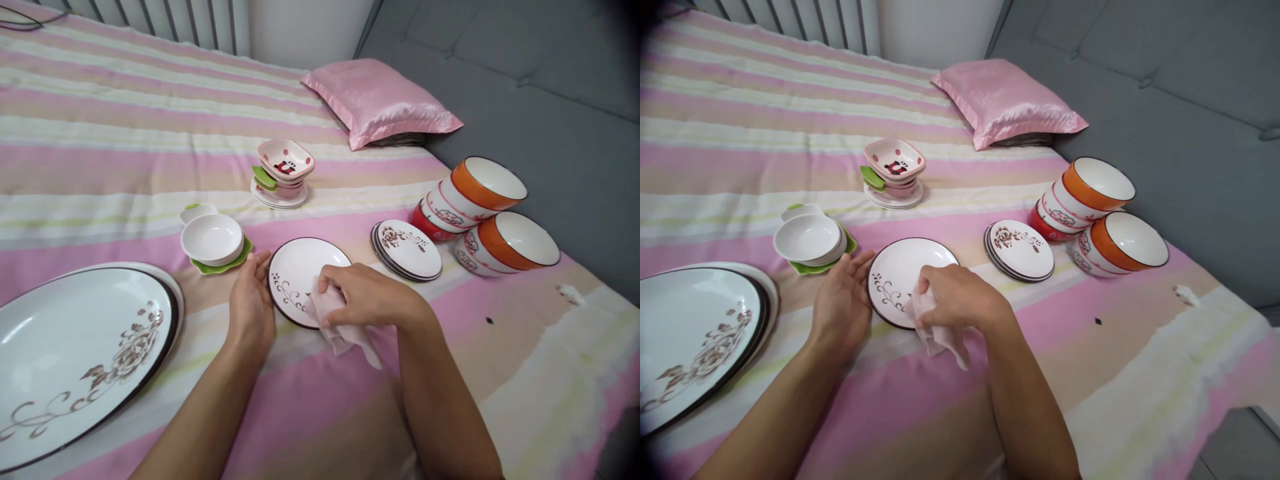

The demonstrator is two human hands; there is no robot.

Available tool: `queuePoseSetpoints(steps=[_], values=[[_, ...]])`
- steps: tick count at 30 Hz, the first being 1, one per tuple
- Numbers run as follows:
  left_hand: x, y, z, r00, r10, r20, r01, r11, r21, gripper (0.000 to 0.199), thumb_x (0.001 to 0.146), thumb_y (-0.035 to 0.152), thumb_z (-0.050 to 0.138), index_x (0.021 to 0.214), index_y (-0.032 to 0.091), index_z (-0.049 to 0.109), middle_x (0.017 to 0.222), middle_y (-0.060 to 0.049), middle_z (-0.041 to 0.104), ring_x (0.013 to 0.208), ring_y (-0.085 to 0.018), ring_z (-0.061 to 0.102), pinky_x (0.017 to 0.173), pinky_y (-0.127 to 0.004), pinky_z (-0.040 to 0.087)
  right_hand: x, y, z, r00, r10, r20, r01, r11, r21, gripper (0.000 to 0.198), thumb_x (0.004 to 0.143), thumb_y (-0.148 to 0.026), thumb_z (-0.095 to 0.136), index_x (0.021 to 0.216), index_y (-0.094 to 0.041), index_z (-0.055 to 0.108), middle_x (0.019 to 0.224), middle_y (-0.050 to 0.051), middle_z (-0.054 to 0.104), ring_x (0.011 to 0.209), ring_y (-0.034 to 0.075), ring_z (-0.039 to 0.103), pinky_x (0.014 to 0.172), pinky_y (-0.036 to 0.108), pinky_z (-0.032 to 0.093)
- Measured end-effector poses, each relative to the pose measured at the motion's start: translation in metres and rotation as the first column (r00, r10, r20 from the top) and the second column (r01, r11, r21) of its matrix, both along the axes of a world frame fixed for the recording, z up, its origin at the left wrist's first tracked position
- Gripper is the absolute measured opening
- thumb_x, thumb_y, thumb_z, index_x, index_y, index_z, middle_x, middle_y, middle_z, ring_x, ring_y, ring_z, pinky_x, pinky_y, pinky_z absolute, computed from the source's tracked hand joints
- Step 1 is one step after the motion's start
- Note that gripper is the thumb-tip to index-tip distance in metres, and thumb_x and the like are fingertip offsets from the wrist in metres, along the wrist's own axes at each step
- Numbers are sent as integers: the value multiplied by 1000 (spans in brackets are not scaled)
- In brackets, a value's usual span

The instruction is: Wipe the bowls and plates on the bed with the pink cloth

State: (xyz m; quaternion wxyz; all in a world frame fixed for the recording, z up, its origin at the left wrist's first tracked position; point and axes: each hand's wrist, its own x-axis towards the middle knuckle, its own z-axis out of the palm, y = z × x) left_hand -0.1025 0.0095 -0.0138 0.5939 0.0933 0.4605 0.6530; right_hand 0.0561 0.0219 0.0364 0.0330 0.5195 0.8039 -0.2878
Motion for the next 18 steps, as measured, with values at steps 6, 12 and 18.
queuePoseSetpoints(steps=[6,12,18], values=[[0,0,1,1000,12,13,-12,1000,4,23,87,32,45,86,16,61,92,-6,66,95,-18,62,87,-29,46,-12,2,-5,963,202,-178,-204,979,5,33,63,-18,71,94,-25,63,83,-2,63,76,15,56,61,22,36],[0,0,2,1000,14,28,-14,1000,-13,23,88,32,44,86,16,61,86,-4,65,90,-16,62,83,-26,48,-21,6,-14,913,265,-310,-242,964,112,34,66,-5,63,93,-25,65,91,-3,66,87,15,58,73,23,38],[-2,-1,-1,1000,17,20,-16,999,-51,23,85,34,48,87,16,62,78,-2,63,84,-16,63,77,-25,48,-37,12,-31,910,202,-363,-100,955,280,35,71,-7,63,102,-23,64,99,1,64,92,16,57,79,25,40]])
